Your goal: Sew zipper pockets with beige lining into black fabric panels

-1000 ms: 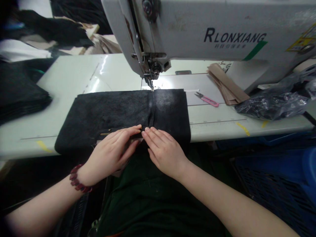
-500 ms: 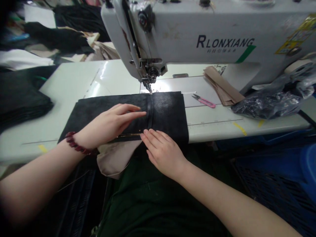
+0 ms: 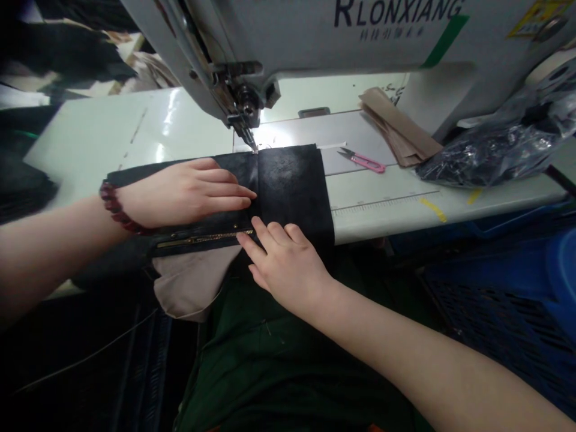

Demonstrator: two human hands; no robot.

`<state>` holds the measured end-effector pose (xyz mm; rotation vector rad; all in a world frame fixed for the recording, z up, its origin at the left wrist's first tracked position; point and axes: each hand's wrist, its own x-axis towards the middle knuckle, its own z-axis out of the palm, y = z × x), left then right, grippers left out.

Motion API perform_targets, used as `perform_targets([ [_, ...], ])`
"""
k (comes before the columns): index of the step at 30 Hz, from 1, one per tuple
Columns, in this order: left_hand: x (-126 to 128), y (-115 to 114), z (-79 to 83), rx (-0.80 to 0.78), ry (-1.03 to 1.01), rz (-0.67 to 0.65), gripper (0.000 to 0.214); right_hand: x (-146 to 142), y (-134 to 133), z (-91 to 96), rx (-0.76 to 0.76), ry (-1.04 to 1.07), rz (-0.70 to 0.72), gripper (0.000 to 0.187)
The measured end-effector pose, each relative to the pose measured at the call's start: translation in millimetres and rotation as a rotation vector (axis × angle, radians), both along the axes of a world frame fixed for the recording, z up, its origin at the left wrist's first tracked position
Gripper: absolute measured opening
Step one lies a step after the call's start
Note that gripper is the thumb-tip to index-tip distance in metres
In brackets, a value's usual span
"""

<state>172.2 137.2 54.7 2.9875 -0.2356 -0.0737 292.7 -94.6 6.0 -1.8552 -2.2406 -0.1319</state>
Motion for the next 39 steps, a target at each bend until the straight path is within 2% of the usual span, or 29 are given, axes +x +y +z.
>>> perform_targets([
  [3, -1, 1, -1.5, -0.045, -0.009, 0.020, 0.032, 0, 1, 2.7, -0.010, -0.009, 0.010, 0.048],
  [7, -11, -1, -14.0, -0.014, -0.010, 0.062, 0.035, 1, 3, 3.8, -0.014, -0.006, 0.022, 0.048],
  [11, -23, -3, -22.2, -0.058, -0.043, 0.083, 0.039, 3, 4, 3.1, -0.011, 0.005, 0.032, 0.046],
  [18, -28, -9, -20.2, -0.041, -0.048, 0.083, 0.036, 6, 4, 1.6, -0.010, 0.034, 0.034, 0.047],
  [23, -23, -6, -14.7, 0.009, -0.035, 0.039, 0.036, 11, 8, 7.8, -0.051, 0.043, 0.050, 0.047],
  [28, -5, 17, -13.8, 0.072, -0.048, 0.041, 0.040, 10, 13, 16.8, -0.127, 0.019, 0.057, 0.048],
  [33, 11, 33, -19.1, 0.027, -0.073, 0.097, 0.040, 5, 11, 18.5, -0.162, -0.022, -0.007, 0.051],
  [39, 14, 32, -16.5, 0.219, -0.020, 0.106, 0.043, 4, 11, 19.4, -0.181, -0.045, -0.018, 0.053],
])
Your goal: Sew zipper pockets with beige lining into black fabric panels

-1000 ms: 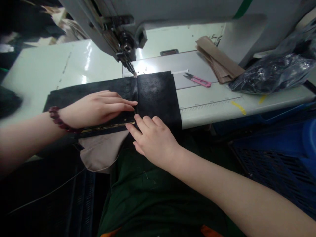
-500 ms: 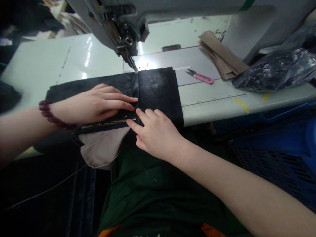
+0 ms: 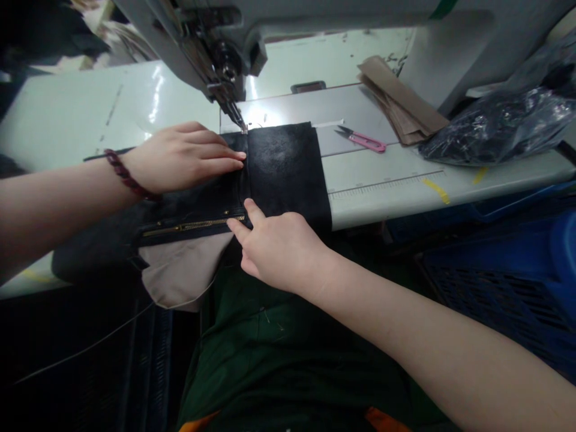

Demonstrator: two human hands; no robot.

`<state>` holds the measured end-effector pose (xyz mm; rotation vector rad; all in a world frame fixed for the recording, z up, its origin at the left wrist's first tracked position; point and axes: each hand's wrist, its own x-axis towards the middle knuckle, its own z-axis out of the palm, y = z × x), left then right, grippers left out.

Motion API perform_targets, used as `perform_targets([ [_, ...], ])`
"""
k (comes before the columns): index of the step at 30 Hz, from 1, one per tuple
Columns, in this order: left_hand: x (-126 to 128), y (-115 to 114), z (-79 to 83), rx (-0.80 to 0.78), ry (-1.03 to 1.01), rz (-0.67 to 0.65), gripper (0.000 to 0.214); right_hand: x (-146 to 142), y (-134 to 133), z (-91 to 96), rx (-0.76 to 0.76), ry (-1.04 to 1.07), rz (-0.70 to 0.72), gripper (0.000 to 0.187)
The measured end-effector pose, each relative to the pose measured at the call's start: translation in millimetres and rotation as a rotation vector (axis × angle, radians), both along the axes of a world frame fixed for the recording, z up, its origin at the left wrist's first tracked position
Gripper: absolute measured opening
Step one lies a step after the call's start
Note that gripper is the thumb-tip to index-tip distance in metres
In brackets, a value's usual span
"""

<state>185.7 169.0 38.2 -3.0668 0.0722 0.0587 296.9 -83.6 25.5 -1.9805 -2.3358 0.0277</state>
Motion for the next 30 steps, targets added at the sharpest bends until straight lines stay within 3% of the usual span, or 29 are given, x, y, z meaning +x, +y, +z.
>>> perform_targets([
  [4, -2, -2, -1.8, -0.006, -0.048, 0.002, 0.044, 0, 1, -0.7, 0.006, -0.008, 0.001, 0.053],
  [10, -8, -7, -9.6, -0.160, -0.089, 0.070, 0.039, 0, 0, -0.9, 0.024, -0.015, 0.008, 0.053],
  [18, -8, -11, -8.8, -0.173, -0.076, 0.113, 0.039, 0, 0, 2.2, 0.006, -0.023, 0.002, 0.053],
  [25, -6, -4, -9.7, -0.115, -0.066, 0.069, 0.044, -1, 0, 3.8, -0.024, -0.031, 0.002, 0.054],
  [30, -7, 10, -9.8, -0.159, -0.018, -0.024, 0.046, 1, 0, 7.5, -0.055, -0.039, 0.010, 0.054],
])
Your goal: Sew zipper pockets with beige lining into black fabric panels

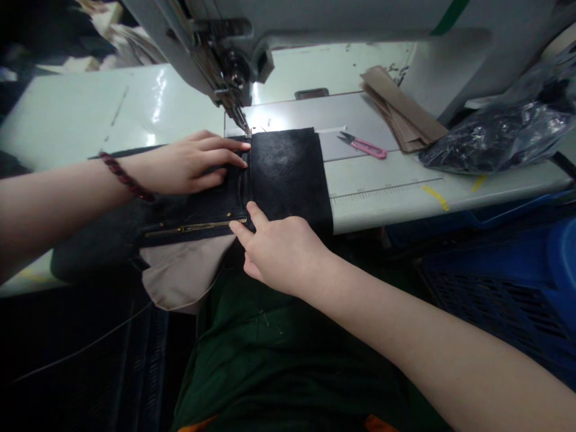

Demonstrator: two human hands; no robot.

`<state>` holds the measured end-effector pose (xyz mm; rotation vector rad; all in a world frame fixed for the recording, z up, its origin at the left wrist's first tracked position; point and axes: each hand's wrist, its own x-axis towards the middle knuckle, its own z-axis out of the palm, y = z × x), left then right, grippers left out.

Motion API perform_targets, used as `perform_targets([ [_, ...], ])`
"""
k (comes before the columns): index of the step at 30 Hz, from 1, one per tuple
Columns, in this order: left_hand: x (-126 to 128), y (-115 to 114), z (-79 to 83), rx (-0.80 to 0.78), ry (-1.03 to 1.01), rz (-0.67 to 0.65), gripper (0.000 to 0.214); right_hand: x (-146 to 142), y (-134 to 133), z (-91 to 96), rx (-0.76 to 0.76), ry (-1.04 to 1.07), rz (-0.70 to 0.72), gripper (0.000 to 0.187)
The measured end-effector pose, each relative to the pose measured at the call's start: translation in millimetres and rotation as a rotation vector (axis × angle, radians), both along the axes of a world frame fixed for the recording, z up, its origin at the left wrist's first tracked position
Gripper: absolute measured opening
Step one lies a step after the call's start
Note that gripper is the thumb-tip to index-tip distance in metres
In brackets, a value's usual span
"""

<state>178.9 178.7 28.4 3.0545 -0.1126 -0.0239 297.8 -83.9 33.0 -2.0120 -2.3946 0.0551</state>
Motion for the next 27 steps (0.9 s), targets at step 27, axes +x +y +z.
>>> perform_targets([
  [27, -30, -28, 6.0, -0.076, 0.041, -0.124, 0.047, 1, -3, -7.2, 0.008, 0.021, 0.002, 0.054],
])
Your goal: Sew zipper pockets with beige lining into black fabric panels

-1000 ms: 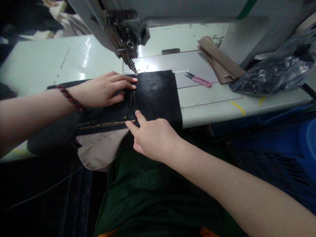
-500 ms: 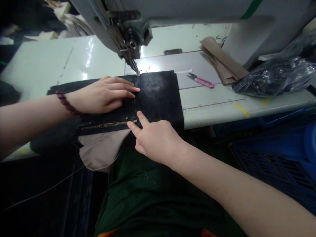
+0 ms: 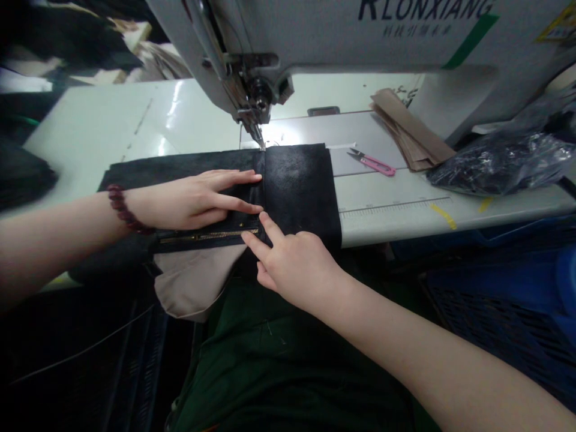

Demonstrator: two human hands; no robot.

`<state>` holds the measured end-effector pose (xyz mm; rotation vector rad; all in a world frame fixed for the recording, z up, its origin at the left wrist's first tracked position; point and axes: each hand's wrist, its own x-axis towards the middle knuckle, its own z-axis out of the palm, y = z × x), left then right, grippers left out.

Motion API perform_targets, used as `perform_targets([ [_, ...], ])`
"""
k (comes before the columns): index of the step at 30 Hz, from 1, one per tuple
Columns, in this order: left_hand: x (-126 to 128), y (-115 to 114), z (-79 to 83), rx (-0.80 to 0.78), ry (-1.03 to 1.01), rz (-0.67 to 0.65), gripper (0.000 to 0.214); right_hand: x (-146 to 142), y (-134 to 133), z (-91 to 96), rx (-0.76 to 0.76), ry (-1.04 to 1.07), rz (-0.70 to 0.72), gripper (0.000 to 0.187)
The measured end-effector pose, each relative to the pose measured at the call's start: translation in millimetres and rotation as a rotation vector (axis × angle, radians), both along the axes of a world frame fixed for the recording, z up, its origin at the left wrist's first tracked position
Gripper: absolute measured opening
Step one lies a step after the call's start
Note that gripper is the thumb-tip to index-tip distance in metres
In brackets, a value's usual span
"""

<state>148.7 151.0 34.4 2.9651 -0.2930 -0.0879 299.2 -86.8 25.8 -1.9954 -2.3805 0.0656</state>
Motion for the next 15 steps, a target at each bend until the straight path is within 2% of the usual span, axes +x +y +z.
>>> perform_targets([
  [7, 0.2, -1.7, 1.6, 0.003, 0.021, 0.006, 0.049, 3.5, 1.8, 1.7, -0.011, 0.018, -0.048, 0.053],
  [15, -3.0, -8.6, -4.3, -0.073, -0.087, 0.034, 0.044, 4.9, 2.1, 5.6, 0.035, 0.053, -0.021, 0.050],
])
